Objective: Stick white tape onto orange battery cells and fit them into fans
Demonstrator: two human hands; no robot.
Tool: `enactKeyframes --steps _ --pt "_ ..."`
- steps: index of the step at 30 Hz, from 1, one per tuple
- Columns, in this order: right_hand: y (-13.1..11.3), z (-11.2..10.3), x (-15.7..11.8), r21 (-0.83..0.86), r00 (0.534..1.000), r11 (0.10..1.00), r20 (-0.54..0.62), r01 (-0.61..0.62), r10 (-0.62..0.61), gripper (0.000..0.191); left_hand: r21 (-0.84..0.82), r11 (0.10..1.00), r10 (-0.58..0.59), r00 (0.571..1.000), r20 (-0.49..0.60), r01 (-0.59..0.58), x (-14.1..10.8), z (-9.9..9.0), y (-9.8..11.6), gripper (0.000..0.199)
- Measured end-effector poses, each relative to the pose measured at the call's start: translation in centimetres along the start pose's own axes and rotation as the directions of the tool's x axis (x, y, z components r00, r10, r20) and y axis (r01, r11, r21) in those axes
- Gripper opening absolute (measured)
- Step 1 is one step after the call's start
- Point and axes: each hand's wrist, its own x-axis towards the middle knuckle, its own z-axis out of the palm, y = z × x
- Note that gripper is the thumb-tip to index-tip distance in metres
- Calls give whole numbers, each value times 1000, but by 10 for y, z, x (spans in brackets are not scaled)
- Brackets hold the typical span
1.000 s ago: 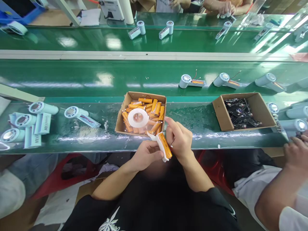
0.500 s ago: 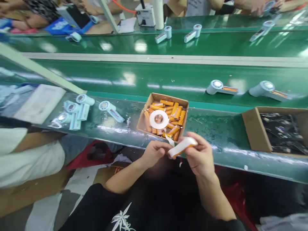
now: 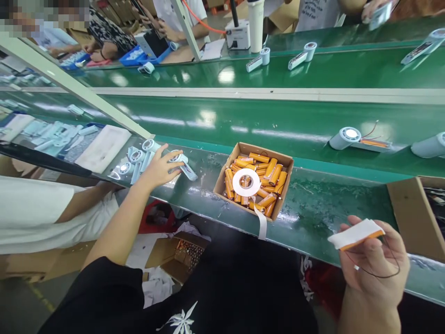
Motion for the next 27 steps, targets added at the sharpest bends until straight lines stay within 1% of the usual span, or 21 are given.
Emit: enactKeyframes --steps 2,4,6,7,8,9,11,12,13,14,15,16,17,19,20,22,24,25,26,27 --pt "7 -10 -1 -59 999 997 -9 -49 48 38 17 999 37 998 44 -38 8 9 -7 37" --pt "10 -21 -2 -107 996 990 6 -90 91 37 7 999 35 995 92 -36 23 14 -9 40" --pt "9 -28 2 -136 996 987 1 -85 86 37 -3 1000 23 996 83 -23 49 18 -10 38" --pt "6 -27 5 -138 998 988 -2 -69 69 40 -4 1000 15 998 59 -15 68 20 -10 33" --pt "1 -23 10 -127 999 991 6 -42 43 43 -10 1000 10 999 33 -10 90 24 -9 27" --pt "-5 -14 16 -99 1000 995 24 -1 3 46 -31 999 7 1000 29 -6 116 30 -6 21" --pt "-21 16 30 14 985 990 101 138 -139 50 -114 993 33 995 90 -23 174 45 7 19" --pt "-28 37 37 83 958 969 149 233 -243 49 -166 985 68 988 141 -44 203 54 17 20" --pt "-35 60 44 144 914 934 201 327 -351 46 -213 974 114 976 188 -72 231 64 29 19" --pt "-41 84 51 179 856 895 265 408 -444 43 -260 960 162 959 233 -99 256 73 41 17" --pt "-45 109 57 199 792 863 343 464 -505 40 -309 944 207 939 273 -118 276 81 53 14" --pt "-47 133 62 205 728 842 427 500 -536 37 -363 924 246 917 314 -123 292 89 63 12" --pt "-47 156 67 201 668 831 512 519 -541 36 -427 898 278 890 361 -107 303 95 70 10" --pt "-40 197 77 172 564 822 650 543 -509 33 -566 824 325 844 427 -31 312 103 76 13" --pt "-34 214 81 151 517 809 700 568 -493 32 -629 777 331 839 432 18 312 106 75 16" --pt "-20 242 89 90 416 747 784 659 -461 29 -725 680 288 869 404 112 307 110 71 26" --pt "-9 261 94 22 319 632 849 775 -421 24 -769 612 201 904 376 184 302 113 69 34" --pt "-4 267 95 -11 278 562 877 827 -392 23 -768 606 162 913 373 207 300 114 69 36" --pt "-2 272 96 -42 248 493 899 869 -361 22 -757 616 136 917 374 218 300 114 71 38" --pt "0 275 97 -71 231 433 915 899 -330 21 -740 636 122 919 376 219 301 115 73 39"
